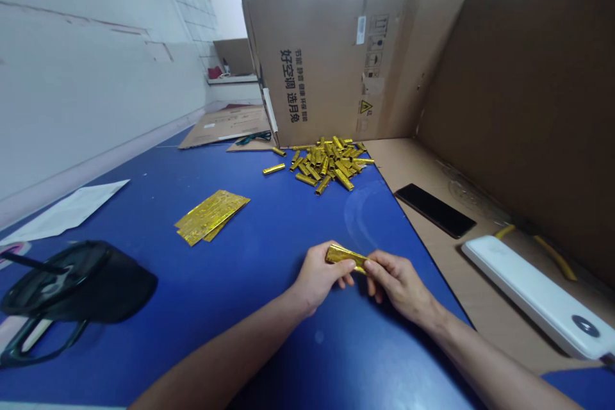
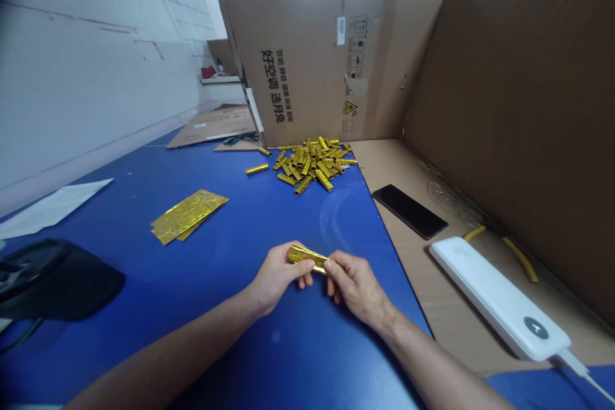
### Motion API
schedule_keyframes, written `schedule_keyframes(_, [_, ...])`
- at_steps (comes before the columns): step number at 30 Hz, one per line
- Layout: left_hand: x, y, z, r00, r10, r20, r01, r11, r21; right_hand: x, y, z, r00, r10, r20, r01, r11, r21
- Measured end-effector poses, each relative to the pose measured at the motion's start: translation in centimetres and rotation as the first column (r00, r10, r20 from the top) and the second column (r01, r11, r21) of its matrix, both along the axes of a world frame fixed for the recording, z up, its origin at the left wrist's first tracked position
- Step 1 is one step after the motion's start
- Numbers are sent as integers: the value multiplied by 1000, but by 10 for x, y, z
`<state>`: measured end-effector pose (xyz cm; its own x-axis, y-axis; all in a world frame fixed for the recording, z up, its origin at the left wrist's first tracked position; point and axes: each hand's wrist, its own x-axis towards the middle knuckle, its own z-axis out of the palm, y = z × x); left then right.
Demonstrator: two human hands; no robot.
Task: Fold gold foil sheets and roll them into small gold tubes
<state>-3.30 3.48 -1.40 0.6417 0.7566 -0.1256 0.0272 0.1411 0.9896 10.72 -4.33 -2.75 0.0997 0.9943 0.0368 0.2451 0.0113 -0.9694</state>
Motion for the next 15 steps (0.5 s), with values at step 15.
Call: schedule_keyframes(15, [-6, 7, 3, 995, -52, 88, 57, 997, -52, 1, 1, 6, 991, 60, -122, -70, 995, -72])
